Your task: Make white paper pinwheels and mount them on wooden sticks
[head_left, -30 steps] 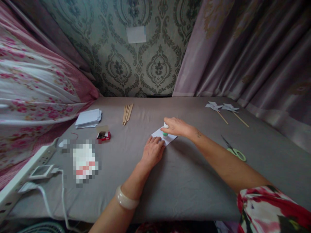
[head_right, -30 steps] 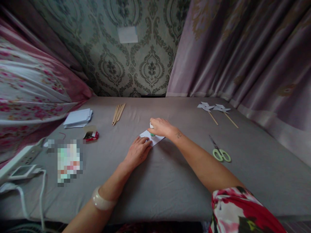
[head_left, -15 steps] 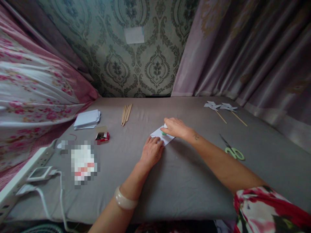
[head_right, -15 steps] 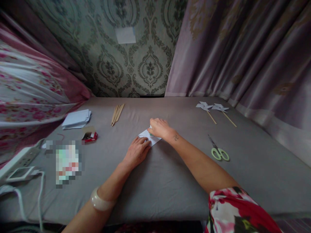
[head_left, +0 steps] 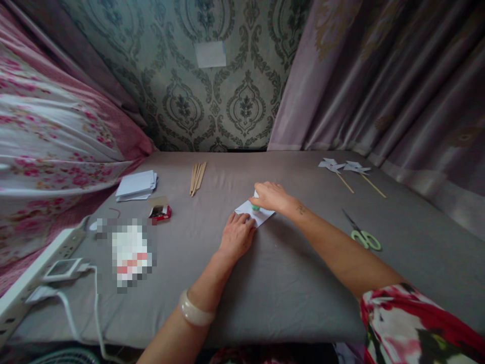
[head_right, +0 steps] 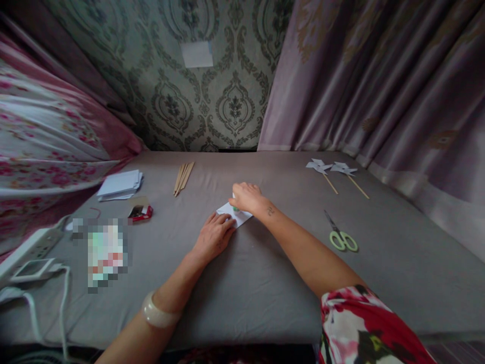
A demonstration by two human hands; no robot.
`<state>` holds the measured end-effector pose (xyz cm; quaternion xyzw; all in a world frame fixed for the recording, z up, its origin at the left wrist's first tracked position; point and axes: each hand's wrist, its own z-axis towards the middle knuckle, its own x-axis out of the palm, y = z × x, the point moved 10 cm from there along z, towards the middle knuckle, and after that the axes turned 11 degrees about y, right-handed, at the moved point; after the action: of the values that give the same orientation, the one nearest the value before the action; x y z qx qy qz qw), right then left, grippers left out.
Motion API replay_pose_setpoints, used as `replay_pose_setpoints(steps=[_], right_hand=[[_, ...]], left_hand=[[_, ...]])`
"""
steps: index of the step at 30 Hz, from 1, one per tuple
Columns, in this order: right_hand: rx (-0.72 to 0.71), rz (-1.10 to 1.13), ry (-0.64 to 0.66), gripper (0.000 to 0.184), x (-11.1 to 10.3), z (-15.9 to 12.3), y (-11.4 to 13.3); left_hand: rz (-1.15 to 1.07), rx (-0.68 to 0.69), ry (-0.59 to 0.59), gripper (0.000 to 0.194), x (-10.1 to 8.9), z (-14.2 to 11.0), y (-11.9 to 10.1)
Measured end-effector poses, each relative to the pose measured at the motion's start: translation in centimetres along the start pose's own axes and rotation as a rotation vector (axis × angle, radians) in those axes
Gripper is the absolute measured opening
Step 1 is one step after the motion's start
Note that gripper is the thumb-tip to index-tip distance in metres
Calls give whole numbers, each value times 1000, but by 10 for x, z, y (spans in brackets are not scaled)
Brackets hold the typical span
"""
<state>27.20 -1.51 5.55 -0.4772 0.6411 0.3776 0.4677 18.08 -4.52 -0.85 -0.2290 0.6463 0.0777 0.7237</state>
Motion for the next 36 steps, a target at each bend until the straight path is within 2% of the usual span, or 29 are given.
replay_pose_setpoints(steps=[3, 6, 8, 10, 13, 16, 17, 18, 20, 22, 25, 29, 32, 36], right_hand=[[128, 77, -22, 36, 4, -2, -16], [195, 194, -85, 36, 9, -6, -32], [242, 425, -141, 31, 17, -10, -54], [297, 840, -197, 26, 36, -16, -83], [317, 1048, -186, 32, 62, -26, -116], [239, 1224, -192, 29, 74, -40, -140], [169, 1334, -215, 27, 74, -43, -146], [35, 1603, -281, 23, 71, -46, -150], [-159, 1966, -386, 15, 63, -50, -162], [-264, 2109, -483, 10, 55, -51, -176], [-247, 1976, -600, 22, 50, -52, -194], [-83, 1586, -736, 36, 62, -55, -209], [14, 1339, -745, 35, 77, -51, -209], [91, 1072, -705, 28, 87, -41, -203]], left_hand=[[-11, -5, 11, 24, 0, 0, 0], [-12, -2, 19, 24, 0, 0, 0], [-11, -9, 22, 25, -1, 0, 0], [-8, -17, 36, 25, 0, 0, 0], [-9, -20, 52, 25, 0, 1, 0], [-29, -16, 40, 23, -1, 1, 0], [-37, -15, 34, 22, -2, 1, 0], [-44, -14, 28, 21, -2, 1, 1], [-52, -17, 11, 20, -2, 1, 2], [-55, -20, -14, 19, -3, 1, 4], [-64, -11, -73, 20, -6, 0, 6], [-107, -42, -181, 21, -16, -1, 15], [-164, -89, -259, 21, -22, -2, 26], [-224, -112, -309, 22, -25, -5, 37]])
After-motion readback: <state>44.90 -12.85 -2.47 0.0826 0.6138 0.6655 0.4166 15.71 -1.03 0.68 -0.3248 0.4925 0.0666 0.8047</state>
